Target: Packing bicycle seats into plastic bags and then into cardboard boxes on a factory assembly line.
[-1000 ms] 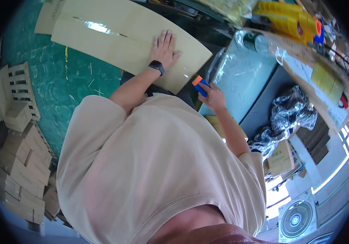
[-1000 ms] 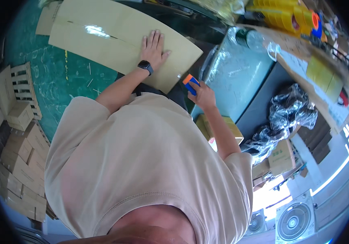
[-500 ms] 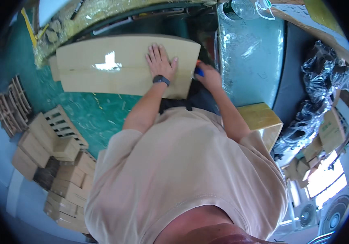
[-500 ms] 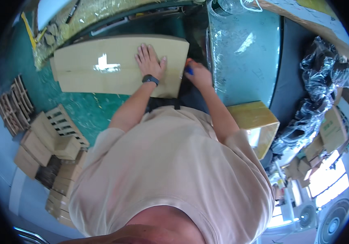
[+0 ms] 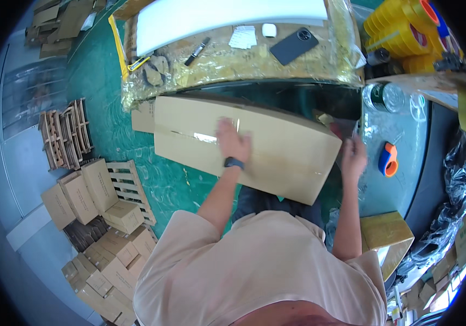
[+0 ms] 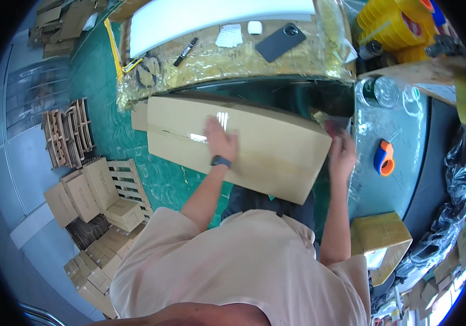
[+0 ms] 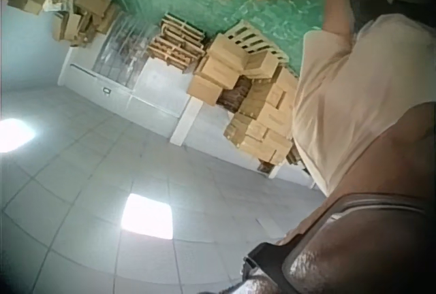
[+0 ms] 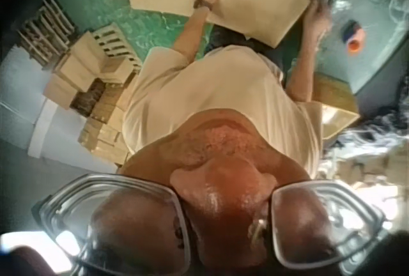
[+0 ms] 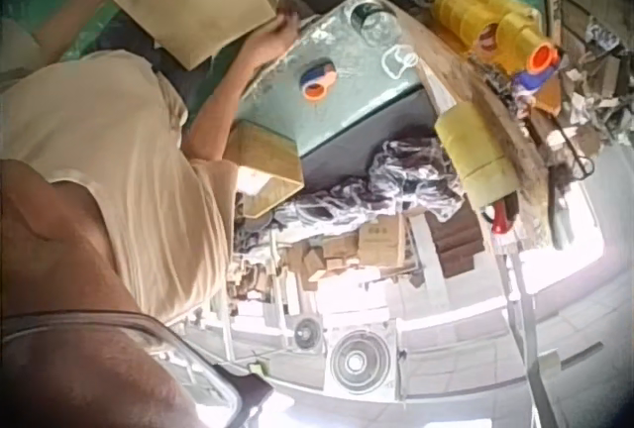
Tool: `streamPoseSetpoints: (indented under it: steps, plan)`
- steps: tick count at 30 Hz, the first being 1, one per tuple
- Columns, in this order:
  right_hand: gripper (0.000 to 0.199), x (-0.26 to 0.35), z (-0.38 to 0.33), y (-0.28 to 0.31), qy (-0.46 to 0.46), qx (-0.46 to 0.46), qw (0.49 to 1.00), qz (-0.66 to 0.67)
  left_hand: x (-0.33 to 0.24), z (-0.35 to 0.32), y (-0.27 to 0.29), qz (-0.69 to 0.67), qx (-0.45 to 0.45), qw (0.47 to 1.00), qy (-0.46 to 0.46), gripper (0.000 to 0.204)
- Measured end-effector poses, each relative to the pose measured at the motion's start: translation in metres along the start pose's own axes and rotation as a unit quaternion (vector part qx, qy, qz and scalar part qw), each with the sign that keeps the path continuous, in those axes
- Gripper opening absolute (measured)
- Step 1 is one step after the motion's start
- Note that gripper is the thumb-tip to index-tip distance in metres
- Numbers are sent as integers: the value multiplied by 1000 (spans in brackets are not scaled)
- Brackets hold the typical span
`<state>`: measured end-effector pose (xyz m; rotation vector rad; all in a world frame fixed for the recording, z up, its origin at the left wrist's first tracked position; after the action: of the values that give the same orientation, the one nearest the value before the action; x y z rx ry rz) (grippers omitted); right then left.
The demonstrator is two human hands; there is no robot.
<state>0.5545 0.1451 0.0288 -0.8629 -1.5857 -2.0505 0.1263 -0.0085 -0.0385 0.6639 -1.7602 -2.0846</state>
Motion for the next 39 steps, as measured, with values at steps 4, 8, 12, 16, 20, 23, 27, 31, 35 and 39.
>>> streamPoseSetpoints:
  steps: [4, 8, 12, 16, 20, 23, 27, 31, 35, 39]
  plan:
    - [26, 228, 15, -138, 111, 99, 966, 212, 192, 67, 9, 36, -132, 987, 86, 93]
    - [39, 311, 56, -294, 222, 57, 961, 152, 234, 111, 10, 51, -122, 977, 167, 89]
    - [43, 323, 82, -375, 211, 49, 976, -7, 229, 119, 8, 45, -112, 979, 165, 89]
    - [29, 323, 68, -392, 216, 53, 975, 6, 242, 115, 14, 47, -120, 978, 166, 89]
    - [23, 327, 87, -370, 203, 35, 972, 115, 252, 123, 20, 46, -117, 979, 157, 92]
    - [23, 311, 71, -321, 237, 56, 964, 110, 240, 118, 36, -11, -37, 986, 162, 93]
    - [20, 306, -51, -179, 298, 157, 920, 202, 147, 58, 62, -500, 75, 837, 210, 73]
    - [25, 253, -120, -20, 234, 196, 922, 237, -49, -18, 140, -627, 237, 703, 237, 34]
    - [23, 151, -121, 75, -50, 238, 923, 299, -146, -93, 180, -600, 313, 718, 162, 26]
    - [16, 99, -111, 154, -286, 344, 804, 390, -219, -136, 217, -604, 414, 674, 101, 25]
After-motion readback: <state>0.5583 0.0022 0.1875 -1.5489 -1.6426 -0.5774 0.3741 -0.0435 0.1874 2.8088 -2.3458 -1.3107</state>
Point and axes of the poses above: each hand's wrist, its own z-axis towards the middle knuckle, its own y-axis out of the back of the hand, x = y × z, the point moved 5 cm from there along z, towards the middle knuckle, and after that the axes turned 14 degrees about -x, right-handed, at the moved point
